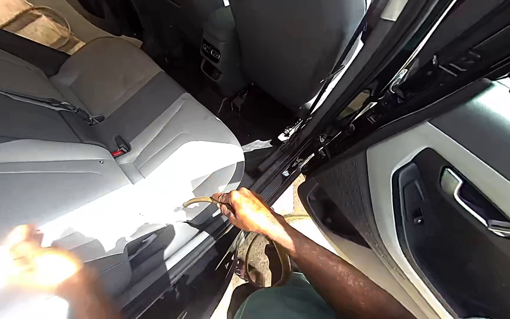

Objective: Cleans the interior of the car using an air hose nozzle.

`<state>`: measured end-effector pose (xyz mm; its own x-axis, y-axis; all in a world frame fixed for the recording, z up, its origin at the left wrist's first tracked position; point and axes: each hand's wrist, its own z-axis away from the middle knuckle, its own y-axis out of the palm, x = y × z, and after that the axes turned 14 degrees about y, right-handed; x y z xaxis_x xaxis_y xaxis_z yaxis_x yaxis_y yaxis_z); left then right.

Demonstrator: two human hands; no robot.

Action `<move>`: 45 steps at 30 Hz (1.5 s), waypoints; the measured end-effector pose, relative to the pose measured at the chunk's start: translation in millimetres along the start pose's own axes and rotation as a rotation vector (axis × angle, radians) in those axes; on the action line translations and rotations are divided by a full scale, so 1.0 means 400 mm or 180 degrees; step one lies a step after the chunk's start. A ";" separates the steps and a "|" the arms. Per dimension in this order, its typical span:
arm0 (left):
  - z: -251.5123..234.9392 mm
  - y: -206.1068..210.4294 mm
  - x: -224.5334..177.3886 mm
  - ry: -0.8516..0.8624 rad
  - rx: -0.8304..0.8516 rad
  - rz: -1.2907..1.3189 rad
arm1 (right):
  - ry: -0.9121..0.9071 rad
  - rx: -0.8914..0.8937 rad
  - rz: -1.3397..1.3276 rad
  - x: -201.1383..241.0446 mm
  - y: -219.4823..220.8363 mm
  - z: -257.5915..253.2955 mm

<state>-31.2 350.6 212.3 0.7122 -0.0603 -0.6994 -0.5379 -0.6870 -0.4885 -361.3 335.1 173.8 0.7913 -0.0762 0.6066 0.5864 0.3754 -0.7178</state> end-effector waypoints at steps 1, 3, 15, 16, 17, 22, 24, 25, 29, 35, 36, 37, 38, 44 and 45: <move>0.098 0.115 0.006 -0.0810 0.0301 0.0511 | 0.0109 0.0042 -0.0023 -0.012 -0.009 0.037; 0.286 0.278 0.003 -0.2613 0.1116 0.1237 | 0.0303 0.0236 0.0064 -0.021 -0.019 0.105; 0.492 0.596 0.149 -0.5108 0.0190 0.3169 | 0.0668 0.1255 0.0430 -0.096 0.121 0.148; 0.494 0.625 0.155 -0.5324 0.0206 0.3261 | 0.0720 0.1334 0.0438 -0.112 0.116 0.133; 0.499 0.655 0.160 -0.5517 0.0217 0.3327 | 0.0776 0.1390 0.0431 -0.130 0.104 0.116; 0.530 0.762 0.121 -0.5903 0.0224 0.2810 | 0.1025 0.1460 0.0175 -0.235 0.040 0.058; 0.558 0.791 0.121 -0.5993 0.0151 0.2731 | 0.1111 0.1503 0.0190 -0.266 0.039 0.042; 0.576 0.809 0.130 -0.6024 0.0162 0.2736 | 0.1157 0.1513 0.0206 -0.279 0.040 0.032; 0.625 0.861 0.169 -0.6232 0.0269 0.3192 | 0.1322 0.1515 0.0133 -0.321 0.045 0.003; 0.576 0.968 0.071 -0.5710 0.0506 0.2878 | 0.1381 0.1167 -0.2181 -0.487 0.026 -0.015; 0.560 0.982 0.044 -0.5643 0.0443 0.2735 | 0.1405 0.1318 -0.3026 -0.537 0.028 -0.024; 0.547 0.994 0.018 -0.5617 0.0392 0.2682 | 0.1476 0.1473 -0.3794 -0.589 0.042 -0.032; 0.534 1.008 -0.011 -0.5587 0.0371 0.2691 | 0.1479 0.1528 -0.4139 -0.643 0.069 -0.041; 0.379 1.157 -0.261 -0.4693 0.0619 0.2831 | 0.0792 -0.0280 -0.2260 -0.617 0.022 -0.089; 0.344 1.189 -0.295 -0.4631 0.0669 0.2879 | 0.0420 -0.0922 -0.2320 -0.606 0.005 -0.112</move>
<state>-433.4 130.6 -9.4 -0.7214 0.3904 -0.5720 -0.6356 -0.7012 0.3229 -544.3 313.0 10.2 0.1943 -0.3260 0.9252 0.9717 -0.0649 -0.2269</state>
